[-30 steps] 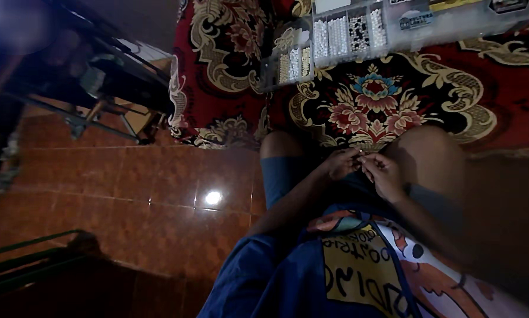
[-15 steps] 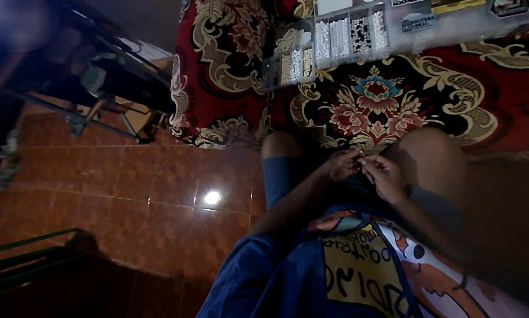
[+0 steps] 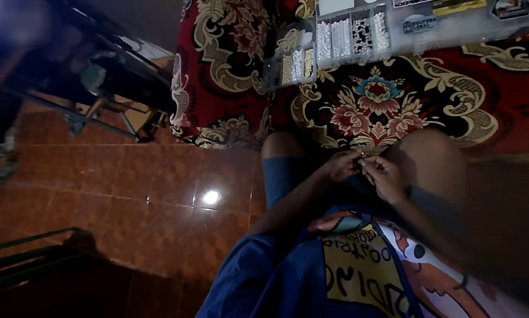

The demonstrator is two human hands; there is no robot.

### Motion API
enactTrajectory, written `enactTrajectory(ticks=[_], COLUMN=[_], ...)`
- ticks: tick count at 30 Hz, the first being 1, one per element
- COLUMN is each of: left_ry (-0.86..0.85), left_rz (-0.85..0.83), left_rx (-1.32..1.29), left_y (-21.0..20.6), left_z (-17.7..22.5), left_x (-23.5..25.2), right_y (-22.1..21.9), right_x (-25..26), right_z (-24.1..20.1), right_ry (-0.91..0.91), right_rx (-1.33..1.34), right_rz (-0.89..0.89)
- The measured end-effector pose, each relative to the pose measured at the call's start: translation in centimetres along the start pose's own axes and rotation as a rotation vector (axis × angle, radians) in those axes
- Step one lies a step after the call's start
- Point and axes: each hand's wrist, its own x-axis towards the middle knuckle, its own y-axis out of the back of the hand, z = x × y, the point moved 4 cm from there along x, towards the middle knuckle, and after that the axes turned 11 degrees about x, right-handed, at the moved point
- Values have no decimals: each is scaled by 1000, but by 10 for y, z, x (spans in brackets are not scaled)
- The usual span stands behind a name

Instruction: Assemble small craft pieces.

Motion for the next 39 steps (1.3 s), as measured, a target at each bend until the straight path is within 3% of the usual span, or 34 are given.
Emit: enactTrajectory(ticks=[25,39], left_ry=[-33,-300], left_rz=[2,58], left_rx=[69,252], left_y=[1,4], left_z=[1,7], left_x=[1,3], right_y=[2,5], right_x=[-1,1], right_z=[1,2], right_ry=[5,-3], right_rx=[7,61], right_rz=[36,33])
